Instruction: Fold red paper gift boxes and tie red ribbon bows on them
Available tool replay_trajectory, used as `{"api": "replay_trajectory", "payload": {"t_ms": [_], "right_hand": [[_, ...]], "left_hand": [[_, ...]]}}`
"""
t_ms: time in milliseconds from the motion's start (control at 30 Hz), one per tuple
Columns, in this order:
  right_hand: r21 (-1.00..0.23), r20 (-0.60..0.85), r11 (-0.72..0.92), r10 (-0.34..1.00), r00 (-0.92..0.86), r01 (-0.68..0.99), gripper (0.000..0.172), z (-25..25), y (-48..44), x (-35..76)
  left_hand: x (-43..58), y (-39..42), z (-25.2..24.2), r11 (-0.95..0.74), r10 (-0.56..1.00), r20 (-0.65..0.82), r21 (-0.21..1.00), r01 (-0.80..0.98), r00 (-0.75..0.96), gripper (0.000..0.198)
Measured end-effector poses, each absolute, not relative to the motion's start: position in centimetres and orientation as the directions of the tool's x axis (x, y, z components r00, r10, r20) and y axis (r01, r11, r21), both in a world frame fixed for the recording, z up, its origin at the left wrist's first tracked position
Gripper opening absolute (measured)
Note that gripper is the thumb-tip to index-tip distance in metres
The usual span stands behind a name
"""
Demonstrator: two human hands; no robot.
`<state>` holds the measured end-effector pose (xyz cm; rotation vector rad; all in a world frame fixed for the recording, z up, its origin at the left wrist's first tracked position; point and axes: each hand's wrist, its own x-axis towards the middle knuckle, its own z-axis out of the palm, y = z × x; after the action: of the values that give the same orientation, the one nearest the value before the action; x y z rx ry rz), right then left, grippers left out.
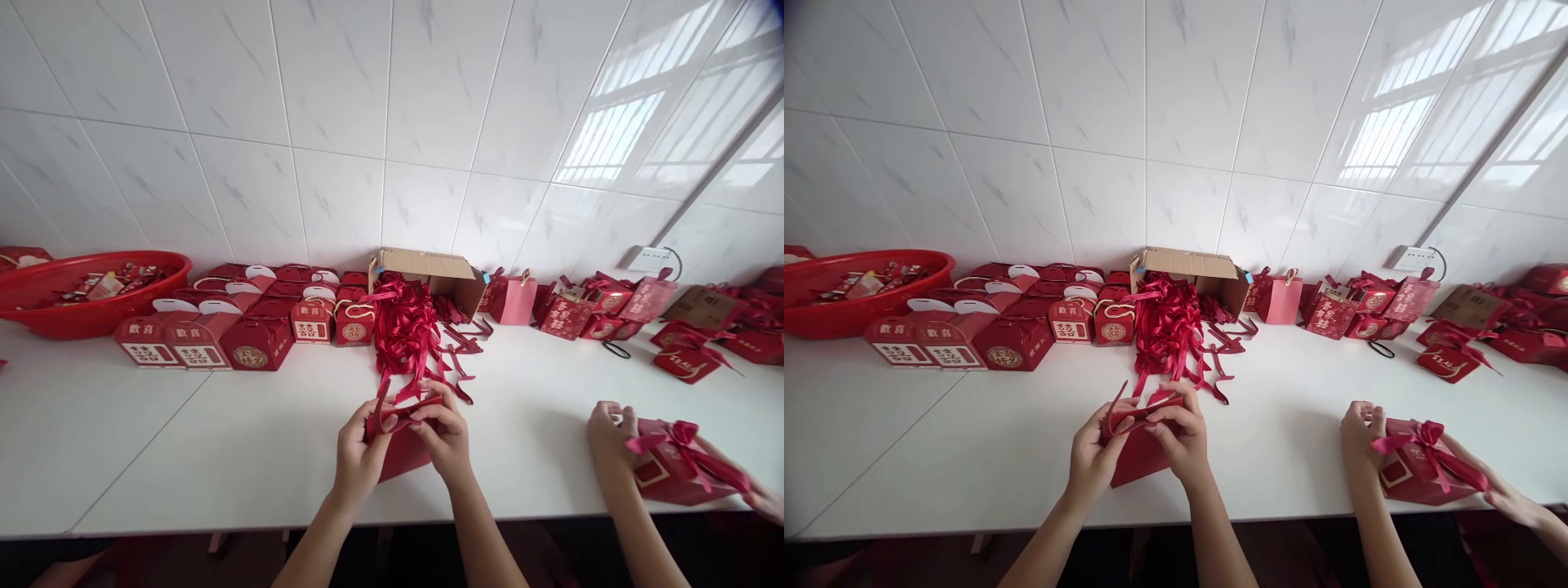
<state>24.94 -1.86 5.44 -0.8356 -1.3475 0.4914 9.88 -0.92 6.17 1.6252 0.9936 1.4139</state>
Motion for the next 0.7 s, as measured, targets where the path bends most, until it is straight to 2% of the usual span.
{"api": "replay_trajectory", "payload": {"t_ms": [467, 700], "right_hand": [[-0.716, 0.698, 0.652, 0.685, 0.21, 0.25, 0.007, 5.7, -3.0, 24.4], [-0.727, 0.683, 0.628, 0.699, 0.21, 0.276, 0.008, 5.9, -3.5, 24.2]], "left_hand": [[9.3, -1.3, 5.5, -0.455, 0.883, 0.449, 0.891, 0.013, 0.139, 0.021], [9.7, -1.3, 5.5, -0.474, 0.876, 0.472, 0.88, -0.005, 0.097, 0.018]]}}
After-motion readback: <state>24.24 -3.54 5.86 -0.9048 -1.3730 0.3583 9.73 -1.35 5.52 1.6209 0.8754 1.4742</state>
